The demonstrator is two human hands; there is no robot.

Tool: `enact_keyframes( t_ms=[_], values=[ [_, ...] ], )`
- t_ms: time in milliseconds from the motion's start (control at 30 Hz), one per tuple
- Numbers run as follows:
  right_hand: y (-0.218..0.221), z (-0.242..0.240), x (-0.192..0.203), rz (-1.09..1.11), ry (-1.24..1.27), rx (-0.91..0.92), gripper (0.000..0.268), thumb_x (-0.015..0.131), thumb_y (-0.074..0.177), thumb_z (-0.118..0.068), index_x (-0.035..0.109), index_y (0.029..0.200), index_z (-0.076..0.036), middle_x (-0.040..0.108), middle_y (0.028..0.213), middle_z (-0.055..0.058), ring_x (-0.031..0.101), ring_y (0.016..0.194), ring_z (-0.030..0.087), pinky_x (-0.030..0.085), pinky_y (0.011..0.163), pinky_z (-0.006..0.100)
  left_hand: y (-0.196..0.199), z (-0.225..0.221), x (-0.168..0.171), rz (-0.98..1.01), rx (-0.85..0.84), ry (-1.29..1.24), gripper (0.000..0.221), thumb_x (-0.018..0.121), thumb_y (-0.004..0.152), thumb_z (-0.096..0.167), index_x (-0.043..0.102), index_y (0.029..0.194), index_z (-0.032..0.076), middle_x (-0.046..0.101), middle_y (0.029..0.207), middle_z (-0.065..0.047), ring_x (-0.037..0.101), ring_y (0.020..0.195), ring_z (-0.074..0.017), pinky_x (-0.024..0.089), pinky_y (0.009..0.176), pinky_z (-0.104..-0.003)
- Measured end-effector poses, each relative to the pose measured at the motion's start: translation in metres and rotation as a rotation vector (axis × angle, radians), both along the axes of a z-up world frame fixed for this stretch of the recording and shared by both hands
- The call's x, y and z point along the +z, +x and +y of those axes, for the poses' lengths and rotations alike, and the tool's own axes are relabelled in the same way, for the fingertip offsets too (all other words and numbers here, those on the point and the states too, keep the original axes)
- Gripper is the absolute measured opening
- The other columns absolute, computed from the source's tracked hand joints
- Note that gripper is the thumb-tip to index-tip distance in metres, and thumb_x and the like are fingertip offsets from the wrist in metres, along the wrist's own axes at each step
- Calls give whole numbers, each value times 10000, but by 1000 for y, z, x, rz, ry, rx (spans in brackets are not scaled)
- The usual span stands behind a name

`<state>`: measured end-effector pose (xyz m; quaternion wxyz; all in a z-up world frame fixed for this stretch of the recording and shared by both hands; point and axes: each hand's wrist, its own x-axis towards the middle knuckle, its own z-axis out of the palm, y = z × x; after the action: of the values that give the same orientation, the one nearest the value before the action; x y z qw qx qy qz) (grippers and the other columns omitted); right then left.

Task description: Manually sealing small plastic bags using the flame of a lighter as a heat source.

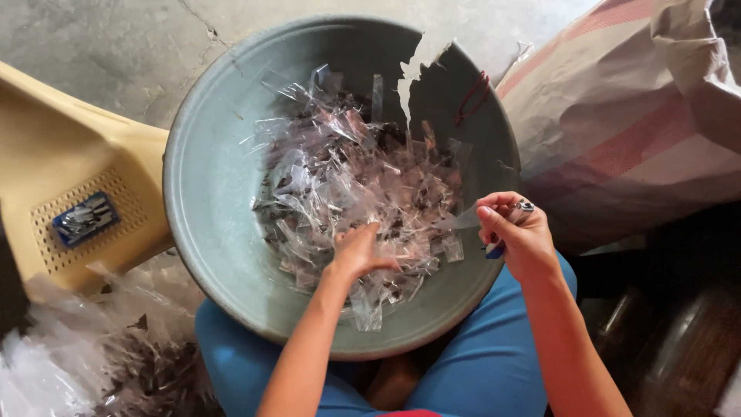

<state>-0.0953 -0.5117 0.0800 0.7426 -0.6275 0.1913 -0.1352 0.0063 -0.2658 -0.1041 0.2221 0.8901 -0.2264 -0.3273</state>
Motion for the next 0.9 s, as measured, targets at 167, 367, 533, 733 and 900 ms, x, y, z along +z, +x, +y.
enact_keyframes(
  t_ms=[167,367,533,733,900],
  values=[
    [0,10,-2,-20,20,31,178,747,917,-18,669,1048,74,540,566,129,554,463,189,427,430,255,-4,15,-102,-256,-210,212,185,755,797,420,755,908,271,781,902,38,769,941,-209,493,830,-498],
    [0,18,6,-6,-9,108,220,747,914,-34,692,1102,66,595,593,145,573,456,180,435,452,242,0,17,86,312,523,-654,232,630,992,265,797,974,104,792,815,-139,773,747,-198,603,728,-309],
    [14,48,29,-2,0,248,396,744,852,-1,661,1229,84,633,630,136,569,424,157,437,436,243,-9,5,157,438,575,-1163,349,620,989,61,626,1338,58,770,982,-230,769,760,-259,643,745,-342],
    [36,64,53,3,23,311,408,789,812,-3,660,1181,114,619,614,121,575,426,147,438,432,237,-31,4,214,66,357,-943,237,801,881,316,715,1028,151,784,752,-80,770,785,-143,597,724,-290],
    [46,68,56,0,50,229,211,796,836,-20,703,1001,72,603,563,100,581,413,148,457,404,215,-33,10,217,182,282,-1156,407,718,967,196,642,1359,113,798,1063,-67,717,1019,-89,559,972,-320]
  ],
)
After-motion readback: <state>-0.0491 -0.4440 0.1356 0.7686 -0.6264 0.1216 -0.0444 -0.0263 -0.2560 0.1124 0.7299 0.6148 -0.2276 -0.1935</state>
